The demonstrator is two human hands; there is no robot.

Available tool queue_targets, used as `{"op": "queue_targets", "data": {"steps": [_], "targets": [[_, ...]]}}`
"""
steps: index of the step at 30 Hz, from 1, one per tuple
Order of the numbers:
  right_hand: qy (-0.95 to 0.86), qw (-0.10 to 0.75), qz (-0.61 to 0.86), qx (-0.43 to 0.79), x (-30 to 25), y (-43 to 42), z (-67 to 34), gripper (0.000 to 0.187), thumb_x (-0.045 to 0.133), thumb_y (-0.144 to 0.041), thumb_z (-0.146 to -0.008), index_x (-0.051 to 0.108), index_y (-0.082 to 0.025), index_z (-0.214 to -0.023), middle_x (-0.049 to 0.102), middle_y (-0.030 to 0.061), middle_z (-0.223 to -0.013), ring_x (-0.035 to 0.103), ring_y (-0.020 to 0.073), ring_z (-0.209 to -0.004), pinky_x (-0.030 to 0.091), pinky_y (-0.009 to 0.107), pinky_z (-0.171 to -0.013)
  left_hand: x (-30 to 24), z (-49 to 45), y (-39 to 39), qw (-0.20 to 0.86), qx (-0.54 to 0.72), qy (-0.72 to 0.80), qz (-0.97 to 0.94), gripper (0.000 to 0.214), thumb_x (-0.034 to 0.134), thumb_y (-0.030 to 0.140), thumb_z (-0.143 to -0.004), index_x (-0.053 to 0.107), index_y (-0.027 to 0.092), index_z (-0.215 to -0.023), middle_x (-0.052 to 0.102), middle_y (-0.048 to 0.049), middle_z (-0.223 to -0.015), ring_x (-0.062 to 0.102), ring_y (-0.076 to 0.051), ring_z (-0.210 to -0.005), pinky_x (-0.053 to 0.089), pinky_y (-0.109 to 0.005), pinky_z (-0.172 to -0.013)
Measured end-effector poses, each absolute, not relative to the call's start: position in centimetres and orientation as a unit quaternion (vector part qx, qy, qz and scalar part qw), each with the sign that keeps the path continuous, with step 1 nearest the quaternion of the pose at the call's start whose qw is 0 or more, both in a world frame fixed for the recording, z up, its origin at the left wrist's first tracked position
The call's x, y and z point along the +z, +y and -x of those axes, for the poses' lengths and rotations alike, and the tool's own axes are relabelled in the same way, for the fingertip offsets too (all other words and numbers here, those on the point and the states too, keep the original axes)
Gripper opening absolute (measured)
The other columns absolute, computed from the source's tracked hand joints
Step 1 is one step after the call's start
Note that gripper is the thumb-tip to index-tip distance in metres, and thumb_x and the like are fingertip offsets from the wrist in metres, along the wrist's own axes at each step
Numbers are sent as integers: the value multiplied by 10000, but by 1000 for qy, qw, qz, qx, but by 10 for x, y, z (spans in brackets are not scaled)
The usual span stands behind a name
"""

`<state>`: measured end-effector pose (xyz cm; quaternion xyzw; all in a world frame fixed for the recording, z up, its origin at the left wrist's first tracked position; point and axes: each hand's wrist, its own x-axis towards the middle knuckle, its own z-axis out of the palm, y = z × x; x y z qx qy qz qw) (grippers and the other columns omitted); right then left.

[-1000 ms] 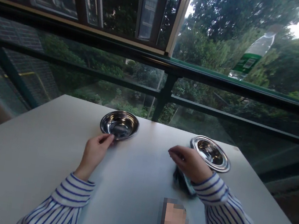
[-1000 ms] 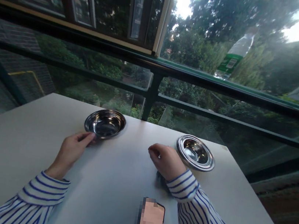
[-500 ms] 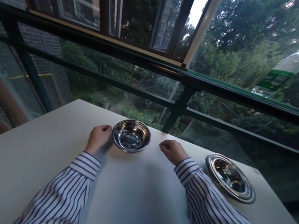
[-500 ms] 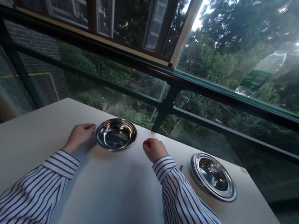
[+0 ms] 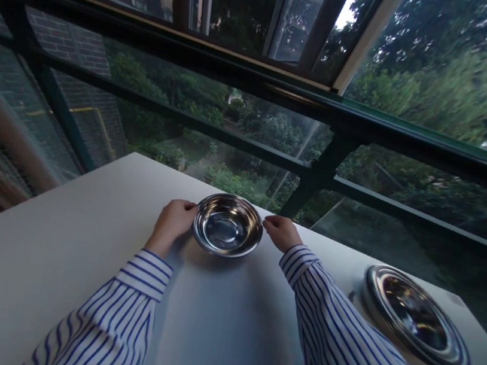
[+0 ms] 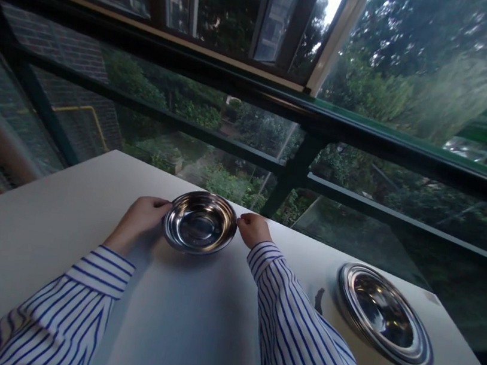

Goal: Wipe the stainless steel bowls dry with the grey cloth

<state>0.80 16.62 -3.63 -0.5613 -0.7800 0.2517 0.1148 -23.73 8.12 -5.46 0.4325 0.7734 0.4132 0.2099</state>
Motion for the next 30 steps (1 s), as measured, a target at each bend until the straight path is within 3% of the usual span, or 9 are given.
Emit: {"op": "queue_targets", "data": {"steps": [7, 30], "targets": [[-775, 114, 565, 262, -35, 169, 1, 279, 524, -314, -900, 539, -162, -1134, 562, 74, -1134, 584, 193, -944, 501, 390, -794, -46, 233, 76, 170, 375, 790, -455, 351, 495, 319, -728, 733, 114, -885, 723, -140, -951, 641, -250, -912, 426, -263, -719], [-774, 76, 584, 233, -29, 165, 8, 282, 533, -317, -894, 545, -162, -1129, 561, 70, -1140, 581, 202, -956, 498, 390, -798, -37, 229, 70, 167, 327, 803, -468, 345, 473, 327, -762, 742, 156, -895, 718, -143, -976, 644, -255, -918, 424, -273, -702]]}}
